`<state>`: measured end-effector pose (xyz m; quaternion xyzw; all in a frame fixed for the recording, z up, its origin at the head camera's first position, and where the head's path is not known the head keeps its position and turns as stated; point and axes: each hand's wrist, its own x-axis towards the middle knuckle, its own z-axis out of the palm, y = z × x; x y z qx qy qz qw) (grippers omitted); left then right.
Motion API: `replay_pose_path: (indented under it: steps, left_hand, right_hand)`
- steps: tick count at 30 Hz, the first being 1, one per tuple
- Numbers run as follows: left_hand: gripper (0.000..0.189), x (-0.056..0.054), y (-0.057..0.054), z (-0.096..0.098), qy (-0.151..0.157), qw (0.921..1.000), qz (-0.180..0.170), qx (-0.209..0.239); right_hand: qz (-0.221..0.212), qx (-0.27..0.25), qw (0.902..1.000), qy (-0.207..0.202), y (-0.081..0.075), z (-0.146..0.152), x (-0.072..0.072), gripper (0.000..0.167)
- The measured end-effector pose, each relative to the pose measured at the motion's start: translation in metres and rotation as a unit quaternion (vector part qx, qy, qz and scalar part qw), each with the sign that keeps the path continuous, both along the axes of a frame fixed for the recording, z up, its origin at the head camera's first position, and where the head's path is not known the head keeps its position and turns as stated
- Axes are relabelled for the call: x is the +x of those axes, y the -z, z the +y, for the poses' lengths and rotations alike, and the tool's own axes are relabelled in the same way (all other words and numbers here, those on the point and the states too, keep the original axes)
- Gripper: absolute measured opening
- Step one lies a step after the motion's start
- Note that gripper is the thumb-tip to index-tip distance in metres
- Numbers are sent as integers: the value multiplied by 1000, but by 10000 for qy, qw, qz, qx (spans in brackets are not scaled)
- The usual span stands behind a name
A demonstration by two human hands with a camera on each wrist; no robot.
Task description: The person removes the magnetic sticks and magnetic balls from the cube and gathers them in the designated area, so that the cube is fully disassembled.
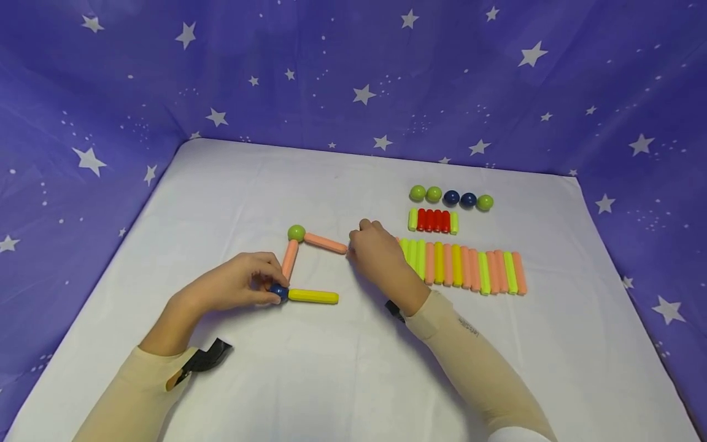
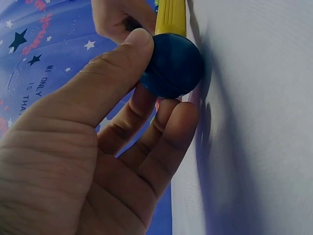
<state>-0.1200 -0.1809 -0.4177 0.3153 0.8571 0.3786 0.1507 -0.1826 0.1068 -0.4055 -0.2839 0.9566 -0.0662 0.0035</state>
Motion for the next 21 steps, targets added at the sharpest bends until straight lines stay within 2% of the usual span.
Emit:
replay_pose_path:
  steps: [3,6,11,14,18,21]
  left_hand:
    - [20,0,1,0,-13,10000,-12,12]
    - [20,1,0,0,-10,10000,22,-8]
    - [20,0,0,1,6,10000,27,50]
    - [20,-1,1,1,13,10000,20,83]
    - [20,0,1,0,29,10000,4,86]
    - [21,0,0,-1,30,9999,23,102]
  right_hand:
    - [-329,-484,9979,265,-7,14,0,34]
    - [-771,-992,9901,627,-14,35,-2,44]
    - [-842,-1549,9792,1000,-19,81,-14,39]
    - [-897,-1766,9720,1265,-20,112,-22,38]
    - [-1135,-1763,9587,1922,-23,146,-29,41]
    - [-1257,-1687,9527,2192,-25,168,-33,43]
